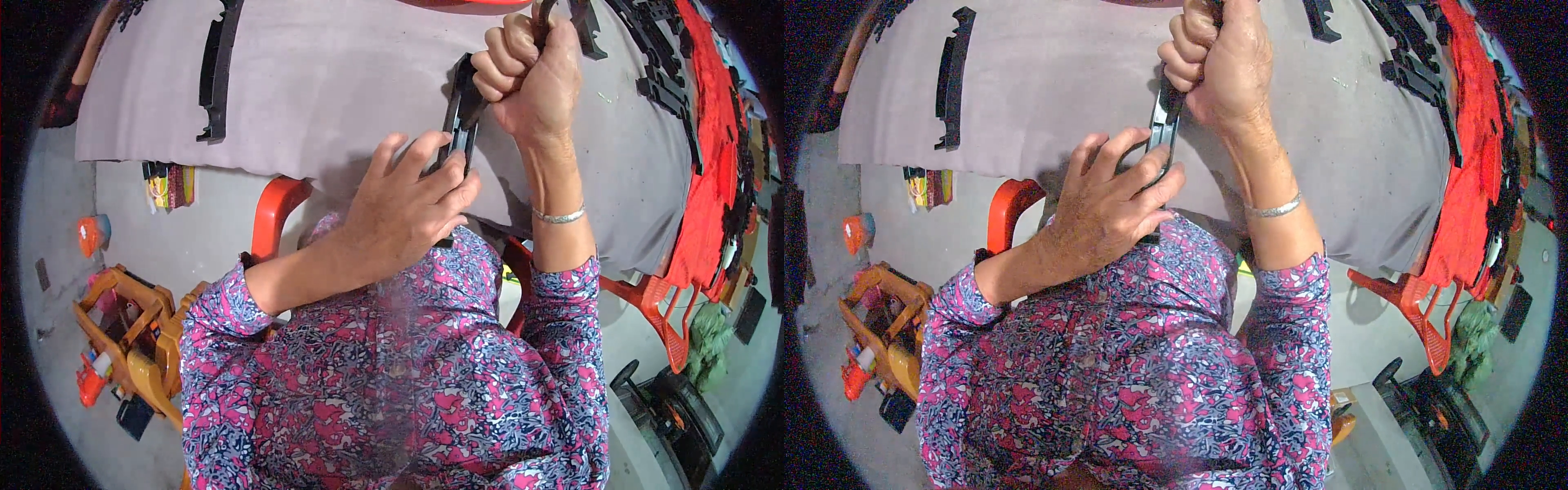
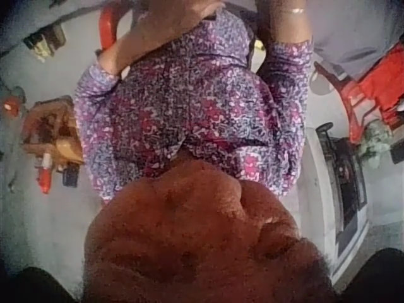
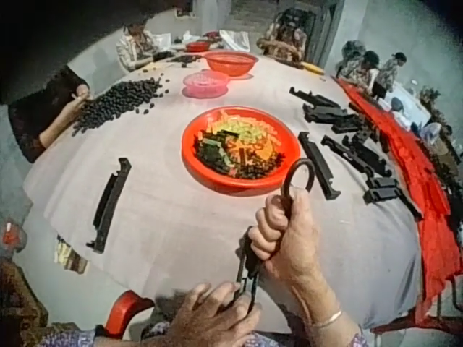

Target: The person installs internal components into black plastic housings using a metal hook tool, manipulating small plastic parts and metal springs from a red tray into the housings.

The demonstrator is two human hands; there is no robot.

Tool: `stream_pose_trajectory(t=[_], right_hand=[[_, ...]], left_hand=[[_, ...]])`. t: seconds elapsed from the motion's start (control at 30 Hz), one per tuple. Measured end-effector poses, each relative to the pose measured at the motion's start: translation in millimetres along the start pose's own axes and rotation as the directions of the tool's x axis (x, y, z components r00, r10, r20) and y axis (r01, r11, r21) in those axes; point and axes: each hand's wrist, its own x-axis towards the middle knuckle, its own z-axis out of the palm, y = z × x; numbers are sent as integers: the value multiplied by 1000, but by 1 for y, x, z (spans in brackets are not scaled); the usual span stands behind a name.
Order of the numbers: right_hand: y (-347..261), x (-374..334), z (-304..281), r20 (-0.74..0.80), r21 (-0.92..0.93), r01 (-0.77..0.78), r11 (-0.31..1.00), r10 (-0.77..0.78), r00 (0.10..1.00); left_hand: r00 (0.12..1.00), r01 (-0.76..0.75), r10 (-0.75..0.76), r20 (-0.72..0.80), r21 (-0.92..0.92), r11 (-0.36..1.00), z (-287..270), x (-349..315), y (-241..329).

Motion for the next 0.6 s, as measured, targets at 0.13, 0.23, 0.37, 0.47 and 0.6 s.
stream_pose_trajectory(t=[0.13,0.23,0.37,0.47,0.6], right_hand=[[-1,3,0,-34,-15,-39,999,38,999],[1,8,-2,-73,-5,-42,999,42,996],[4,13,-2,-116,-5,-86,996,85,990],[6,17,-2,-157,-25,-92,995,87,984],[5,18,1,-215,23,-171,985,172,961]], left_hand=[[1000,12,-11,27,-23,1000,0,1,1],[998,31,-29,50,-35,999,1,1,1],[998,33,-31,46,-31,999,4,0,0],[999,28,-27,32,-47,999,6,0,-2],[998,33,-31,48,-49,998,9,0,-4]])
